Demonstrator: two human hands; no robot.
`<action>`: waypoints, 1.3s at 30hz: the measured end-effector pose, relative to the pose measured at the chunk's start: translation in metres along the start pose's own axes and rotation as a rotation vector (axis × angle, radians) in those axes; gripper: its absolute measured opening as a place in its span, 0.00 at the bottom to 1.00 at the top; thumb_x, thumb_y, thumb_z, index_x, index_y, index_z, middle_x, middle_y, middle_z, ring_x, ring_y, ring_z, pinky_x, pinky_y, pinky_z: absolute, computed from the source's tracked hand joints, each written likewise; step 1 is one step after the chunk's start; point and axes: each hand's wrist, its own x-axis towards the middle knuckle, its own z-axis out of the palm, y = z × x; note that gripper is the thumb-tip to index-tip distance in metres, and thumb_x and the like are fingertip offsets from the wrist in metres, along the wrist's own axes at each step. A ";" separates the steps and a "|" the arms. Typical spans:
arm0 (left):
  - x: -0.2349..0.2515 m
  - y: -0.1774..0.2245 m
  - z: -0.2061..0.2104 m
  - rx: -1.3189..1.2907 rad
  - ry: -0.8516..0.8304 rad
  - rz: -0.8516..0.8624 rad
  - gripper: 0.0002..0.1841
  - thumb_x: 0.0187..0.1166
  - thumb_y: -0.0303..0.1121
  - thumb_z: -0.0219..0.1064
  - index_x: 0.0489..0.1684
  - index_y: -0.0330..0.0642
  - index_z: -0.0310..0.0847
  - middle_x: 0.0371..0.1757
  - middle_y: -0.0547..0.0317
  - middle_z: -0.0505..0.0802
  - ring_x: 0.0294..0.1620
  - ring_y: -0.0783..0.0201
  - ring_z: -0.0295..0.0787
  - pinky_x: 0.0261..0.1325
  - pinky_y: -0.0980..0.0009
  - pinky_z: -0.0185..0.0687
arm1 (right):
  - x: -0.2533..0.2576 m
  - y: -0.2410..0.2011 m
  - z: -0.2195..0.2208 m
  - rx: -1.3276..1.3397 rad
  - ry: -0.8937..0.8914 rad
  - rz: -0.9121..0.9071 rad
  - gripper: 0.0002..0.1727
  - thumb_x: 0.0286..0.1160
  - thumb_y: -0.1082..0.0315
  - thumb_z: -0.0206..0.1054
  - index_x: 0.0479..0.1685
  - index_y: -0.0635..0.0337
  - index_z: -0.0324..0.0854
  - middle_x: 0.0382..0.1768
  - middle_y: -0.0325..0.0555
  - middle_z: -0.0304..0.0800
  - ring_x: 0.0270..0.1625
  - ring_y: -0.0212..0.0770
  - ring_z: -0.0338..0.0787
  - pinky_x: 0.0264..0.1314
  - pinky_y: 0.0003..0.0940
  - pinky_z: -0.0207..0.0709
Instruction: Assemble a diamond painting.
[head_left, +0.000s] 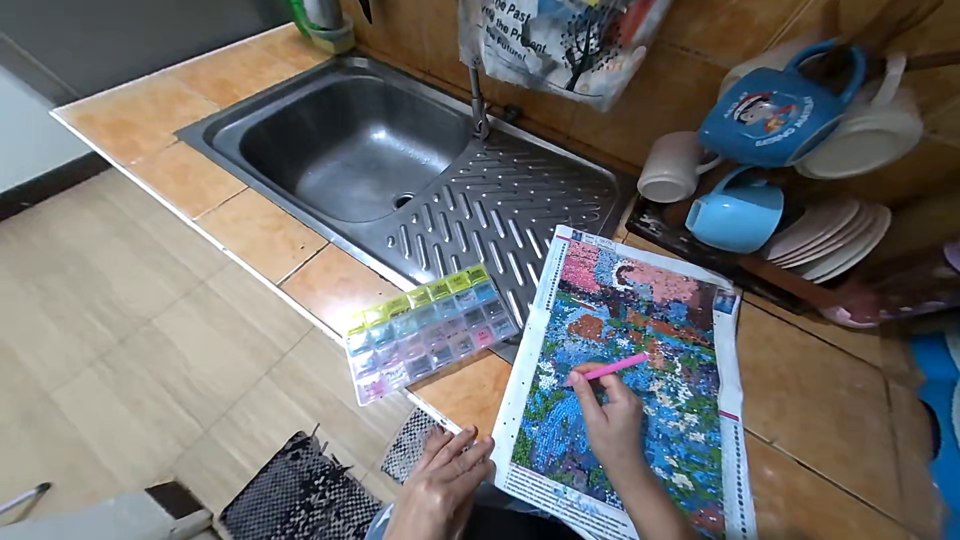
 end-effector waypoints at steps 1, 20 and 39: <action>0.000 0.000 0.000 0.001 0.001 0.003 0.15 0.72 0.22 0.61 0.45 0.43 0.96 0.62 0.58 0.96 0.72 0.51 0.88 0.78 0.54 0.76 | 0.000 0.000 0.000 -0.003 -0.002 -0.005 0.14 0.75 0.66 0.62 0.37 0.69 0.88 0.31 0.47 0.91 0.34 0.32 0.89 0.45 0.26 0.83; 0.000 -0.001 0.002 0.020 0.029 0.014 0.15 0.73 0.23 0.60 0.43 0.45 0.96 0.62 0.59 0.96 0.72 0.53 0.88 0.78 0.56 0.75 | -0.001 0.001 0.002 -0.009 0.024 -0.018 0.15 0.76 0.64 0.62 0.36 0.68 0.88 0.31 0.47 0.92 0.34 0.32 0.89 0.44 0.25 0.82; 0.001 -0.002 0.002 0.018 0.023 0.024 0.15 0.73 0.23 0.61 0.43 0.45 0.96 0.61 0.59 0.96 0.72 0.53 0.88 0.78 0.57 0.75 | -0.001 0.003 0.006 0.011 0.027 -0.026 0.13 0.75 0.66 0.63 0.36 0.67 0.88 0.31 0.46 0.92 0.34 0.31 0.90 0.44 0.23 0.83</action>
